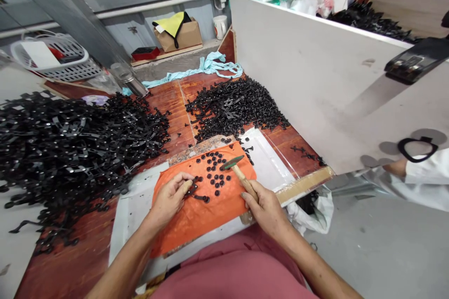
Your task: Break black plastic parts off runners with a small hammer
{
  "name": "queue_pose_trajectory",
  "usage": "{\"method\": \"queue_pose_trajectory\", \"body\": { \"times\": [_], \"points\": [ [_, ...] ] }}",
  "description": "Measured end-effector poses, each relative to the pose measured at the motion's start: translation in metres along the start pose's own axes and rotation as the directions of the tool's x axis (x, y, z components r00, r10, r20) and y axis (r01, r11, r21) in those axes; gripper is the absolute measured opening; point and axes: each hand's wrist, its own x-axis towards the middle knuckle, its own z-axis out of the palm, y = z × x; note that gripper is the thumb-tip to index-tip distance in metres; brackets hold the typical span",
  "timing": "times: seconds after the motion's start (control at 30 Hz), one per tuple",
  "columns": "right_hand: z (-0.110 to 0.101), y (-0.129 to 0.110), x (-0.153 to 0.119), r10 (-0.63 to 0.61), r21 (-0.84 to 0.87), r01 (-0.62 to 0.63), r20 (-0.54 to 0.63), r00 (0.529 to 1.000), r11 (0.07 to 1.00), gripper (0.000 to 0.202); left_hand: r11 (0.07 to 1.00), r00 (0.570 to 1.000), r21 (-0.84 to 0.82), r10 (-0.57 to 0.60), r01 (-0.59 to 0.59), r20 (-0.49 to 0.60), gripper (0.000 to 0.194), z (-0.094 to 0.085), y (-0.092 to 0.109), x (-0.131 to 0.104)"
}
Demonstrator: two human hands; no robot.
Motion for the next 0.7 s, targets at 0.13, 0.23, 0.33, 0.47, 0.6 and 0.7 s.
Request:
{"method": "queue_pose_trajectory", "body": {
  "times": [0.13, 0.23, 0.33, 0.47, 0.6, 0.7],
  "points": [
    [0.000, 0.000, 0.000, -0.001, -0.017, 0.001, 0.016, 1.000, 1.000, 0.023, 1.000, 0.999, 0.026, -0.001, 0.000, 0.043, 0.025, 0.000, -0.001, 0.001],
    [-0.001, -0.003, 0.000, -0.021, -0.039, 0.021, 0.014, 1.000, 0.999, 0.022, 0.996, 0.999, 0.093, -0.013, 0.010, 0.031, 0.026, -0.001, 0.001, -0.001],
    [-0.005, -0.011, 0.000, -0.053, -0.094, 0.057, 0.042, 0.998, 0.994, 0.028, 0.992, 0.999, 0.126, -0.017, 0.012, 0.037, 0.025, -0.003, 0.005, -0.001],
    [-0.010, -0.033, 0.001, -0.124, -0.247, 0.150, 0.118, 0.985, 0.957, 0.038, 0.988, 0.999, 0.152, -0.031, 0.025, 0.038, 0.024, -0.005, 0.008, 0.001],
    [-0.008, -0.056, 0.006, -0.201, -0.366, 0.266, 0.207, 0.957, 0.892, 0.055, 0.990, 0.999, 0.143, -0.013, 0.007, 0.045, 0.022, -0.005, 0.006, 0.005],
    [0.001, -0.063, 0.012, -0.307, -0.372, 0.373, 0.226, 0.925, 0.850, 0.060, 0.991, 0.999, 0.132, 0.020, -0.026, 0.043, 0.020, -0.005, 0.003, 0.006]
  ]
}}
